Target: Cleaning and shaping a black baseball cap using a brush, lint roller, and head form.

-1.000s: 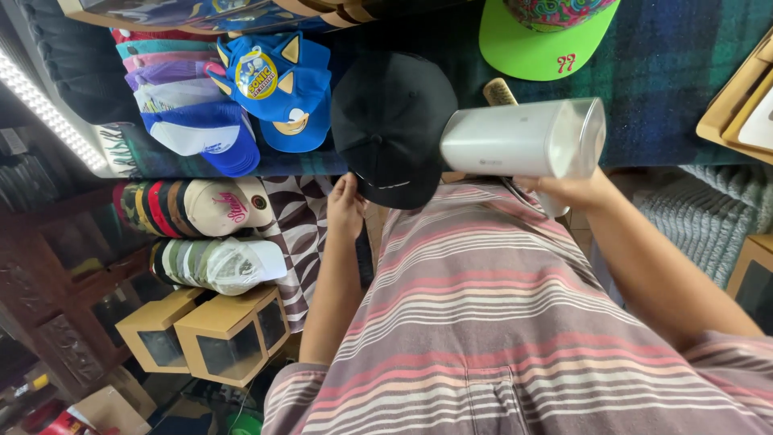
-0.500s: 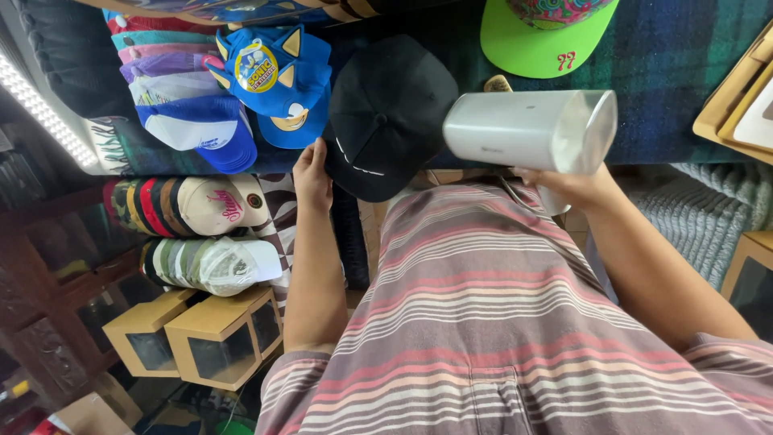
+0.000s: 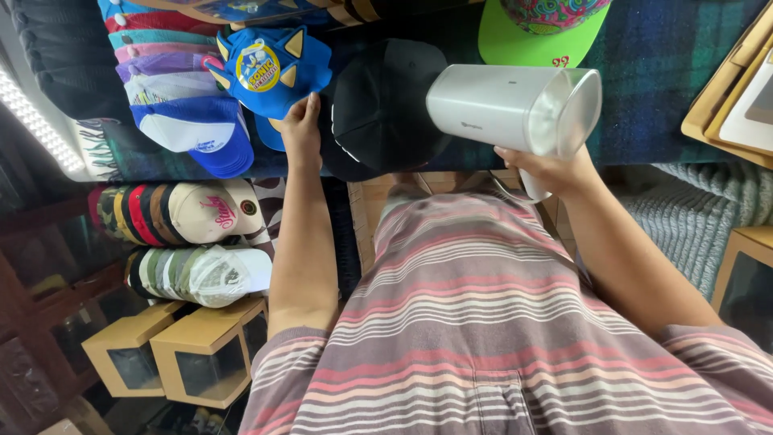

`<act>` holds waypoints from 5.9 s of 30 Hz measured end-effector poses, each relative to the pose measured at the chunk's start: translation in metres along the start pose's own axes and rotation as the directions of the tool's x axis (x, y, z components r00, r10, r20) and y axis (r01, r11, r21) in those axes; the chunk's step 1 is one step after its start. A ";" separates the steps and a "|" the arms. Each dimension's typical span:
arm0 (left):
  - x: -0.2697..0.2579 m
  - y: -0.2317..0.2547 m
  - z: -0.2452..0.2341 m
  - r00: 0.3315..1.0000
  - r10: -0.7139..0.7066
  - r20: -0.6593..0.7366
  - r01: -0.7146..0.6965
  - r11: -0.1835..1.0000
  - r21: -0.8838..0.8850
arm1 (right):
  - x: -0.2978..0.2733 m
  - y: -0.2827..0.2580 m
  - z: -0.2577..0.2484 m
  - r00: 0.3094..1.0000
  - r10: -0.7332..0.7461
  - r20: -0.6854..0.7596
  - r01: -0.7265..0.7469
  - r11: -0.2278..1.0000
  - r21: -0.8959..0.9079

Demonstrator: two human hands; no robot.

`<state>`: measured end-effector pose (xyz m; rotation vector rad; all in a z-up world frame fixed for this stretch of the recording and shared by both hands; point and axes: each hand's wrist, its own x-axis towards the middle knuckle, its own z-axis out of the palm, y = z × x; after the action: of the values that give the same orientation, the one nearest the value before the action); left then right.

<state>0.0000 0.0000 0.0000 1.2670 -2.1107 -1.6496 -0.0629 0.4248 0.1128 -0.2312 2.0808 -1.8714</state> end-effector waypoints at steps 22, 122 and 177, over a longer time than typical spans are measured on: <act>-0.091 -0.063 -0.041 0.681 -0.193 0.707 0.247 0.969 0.026 | -0.089 -0.012 0.131 0.982 0.085 -0.167 -0.122 0.967 -0.225; 0.057 -0.043 -0.010 0.975 -0.173 0.141 0.195 0.968 -0.158 | -0.006 0.005 0.010 0.995 0.088 0.049 -0.095 0.979 0.178; -0.097 -0.098 -0.024 0.650 -0.003 0.760 0.322 0.907 -0.271 | -0.192 0.024 0.228 0.975 0.002 -0.221 -0.128 0.821 -0.556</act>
<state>0.1247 0.0488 -0.0418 0.7076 -1.8450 -2.8896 0.1979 0.2799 0.0964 -0.0950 2.7201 -1.2256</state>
